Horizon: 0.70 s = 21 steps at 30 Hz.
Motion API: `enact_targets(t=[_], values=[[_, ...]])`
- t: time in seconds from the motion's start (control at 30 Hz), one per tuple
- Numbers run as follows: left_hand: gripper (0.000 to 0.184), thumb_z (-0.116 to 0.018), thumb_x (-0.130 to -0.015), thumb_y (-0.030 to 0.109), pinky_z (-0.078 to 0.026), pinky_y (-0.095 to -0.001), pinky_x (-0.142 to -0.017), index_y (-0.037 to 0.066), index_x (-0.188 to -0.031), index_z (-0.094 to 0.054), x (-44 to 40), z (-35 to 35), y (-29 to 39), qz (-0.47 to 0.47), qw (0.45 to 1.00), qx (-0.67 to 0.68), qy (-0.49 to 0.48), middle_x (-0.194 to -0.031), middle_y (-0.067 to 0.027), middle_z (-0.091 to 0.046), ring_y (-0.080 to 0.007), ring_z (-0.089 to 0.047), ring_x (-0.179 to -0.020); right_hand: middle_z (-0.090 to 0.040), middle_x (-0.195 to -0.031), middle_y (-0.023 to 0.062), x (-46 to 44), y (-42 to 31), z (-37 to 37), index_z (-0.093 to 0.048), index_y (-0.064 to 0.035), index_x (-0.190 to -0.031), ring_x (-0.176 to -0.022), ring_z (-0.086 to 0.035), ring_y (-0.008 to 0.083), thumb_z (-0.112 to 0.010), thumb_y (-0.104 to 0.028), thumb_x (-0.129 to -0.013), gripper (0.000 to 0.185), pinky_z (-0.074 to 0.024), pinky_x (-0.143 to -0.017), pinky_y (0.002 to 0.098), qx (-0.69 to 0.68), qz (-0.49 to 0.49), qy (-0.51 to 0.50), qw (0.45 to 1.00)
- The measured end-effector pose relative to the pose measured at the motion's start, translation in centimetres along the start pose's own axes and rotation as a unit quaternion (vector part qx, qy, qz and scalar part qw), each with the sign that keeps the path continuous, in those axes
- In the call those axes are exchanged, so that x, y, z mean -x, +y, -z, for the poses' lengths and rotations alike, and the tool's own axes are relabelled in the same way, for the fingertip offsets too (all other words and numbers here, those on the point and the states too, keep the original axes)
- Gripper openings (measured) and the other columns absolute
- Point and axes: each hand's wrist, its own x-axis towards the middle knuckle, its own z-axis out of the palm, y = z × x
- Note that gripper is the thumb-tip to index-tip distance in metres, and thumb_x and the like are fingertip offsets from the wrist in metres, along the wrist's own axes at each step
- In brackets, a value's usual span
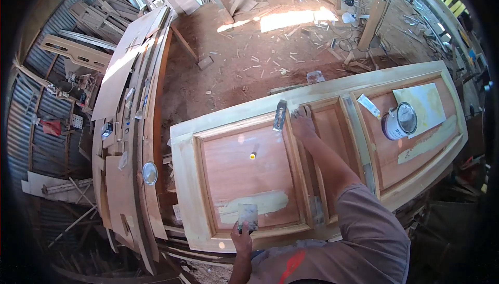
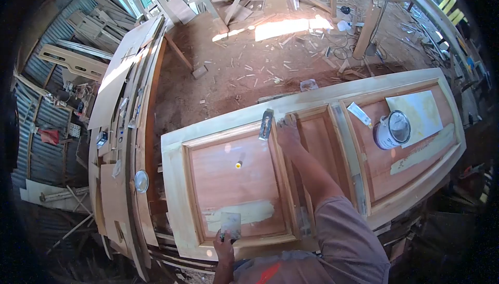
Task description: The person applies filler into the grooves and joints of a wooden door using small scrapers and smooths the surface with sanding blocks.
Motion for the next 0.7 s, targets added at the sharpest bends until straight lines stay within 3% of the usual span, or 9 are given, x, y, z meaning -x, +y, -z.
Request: enact_targets(t=[0.03, 0.13, 0.23, 0.33, 0.43, 0.53, 0.7], values=[[0.033, -0.065, -0.105, 0.02, -0.055, -0.033, -0.087, -0.007, -0.125, -0.069, -0.3, -0.2, 0.2, -0.009, 1.0, -0.007, 0.0, -0.105, -0.01, -0.074, -0.0151, -0.065, -0.094, -0.065, -0.143, 0.0153, 0.0, 0.4, 0.8, -0.066, -0.0052, -0.14, -0.152, -0.041, 0.0325, -0.051, -0.019, -0.097, 0.048, -0.0143, -0.132, 0.0548, 0.011, 0.011, -0.019, 1.0], [0.032, -0.065, -0.106, 0.02, -0.055, -0.0328, -0.087, -0.006, -0.124, -0.068, -1.1, -0.7, -0.3, -0.003, 1.0, 0.003, -0.024, -0.104, -0.0095, -0.073, -0.0148, -0.064, -0.094, -0.073, -0.128, 0.0148, -1.8, 1.9, 4.1, -0.074, -0.0106, -0.128, -0.14, -0.052, 0.034, -0.055, -0.018, -0.094, 0.039, -0.0285, -0.122, 0.0609, -0.009, 0.017, -0.208, 0.978], [0.031, -0.064, -0.106, 0.02, -0.055, -0.0324, -0.085, -0.006, -0.123, -0.068, -1.2, -1.1, -0.1, -0.001, 1.0, 0.011, -0.027, -0.102, -0.0086, -0.073, -0.014, -0.064, -0.093, -0.077, -0.115, 0.0121, -3.6, 3.8, 4.5, -0.077, -0.0143, -0.12, -0.131, -0.058, 0.0337, -0.057, -0.016, -0.093, 0.034, -0.0359, -0.116, 0.058, -0.074, -0.006, -0.108, 0.991], [0.031, -0.064, -0.106, 0.02, -0.056, -0.032, -0.084, -0.006, -0.123, -0.068, -0.9, -0.7, 0.0, 0.02, 0.999, 0.011, -0.049, -0.101, -0.0083, -0.073, -0.0128, -0.064, -0.091, -0.076, -0.116, 0.0112, -5.4, 3.9, 3.1, -0.078, -0.0165, -0.116, -0.127, -0.06, 0.0317, -0.059, -0.015, -0.093, 0.03, -0.0404, -0.111, 0.0537, -0.146, 0.009, -0.045, 0.988], [0.031, -0.063, -0.107, 0.021, -0.056, -0.032, -0.083, -0.006, -0.122, -0.069, -0.9, 0.3, -0.6, 0.004, 0.999, 0.018, -0.042, -0.1, -0.0077, -0.072, -0.0119, -0.065, -0.09, -0.076, -0.115, 0.0108, -6.3, 2.3, 2.4, -0.078, -0.0148, -0.113, -0.128, -0.06, 0.0295, -0.061, -0.015, -0.092, 0.027, -0.0412, -0.111, 0.0502, -0.022, 0.011, -0.083, 0.996], [0.032, -0.064, -0.107, 0.021, -0.057, -0.0326, -0.082, -0.007, -0.121, -0.069, -0.5, 1.0, 1.1, 0.015, 0.999, -0.049, -0.011, -0.099, -0.0077, -0.072, -0.0121, -0.065, -0.09, -0.076, -0.116, 0.0104, -6.2, 1.0, -0.6, -0.078, -0.0118, -0.115, -0.129, -0.06, 0.0287, -0.061, -0.016, -0.092, 0.028, -0.041, -0.112, 0.0504, 0.045, -0.001, -0.016, 0.999], [0.031, -0.064, -0.106, 0.021, -0.058, -0.033, -0.081, -0.007, -0.12, -0.068, -1.6, 1.1, 0.8, 0.009, 1.0, 0.0, 0.001, -0.1, -0.0084, -0.072, -0.0137, -0.066, -0.092, -0.077, -0.118, 0.0121, -5.2, 0.8, 1.0, -0.08, -0.0091, -0.11, -0.129, -0.061, 0.0303, -0.061, -0.017, -0.093, 0.027, -0.0413, -0.112, 0.0512, 0.054, 0.027, -0.101, 0.993]])
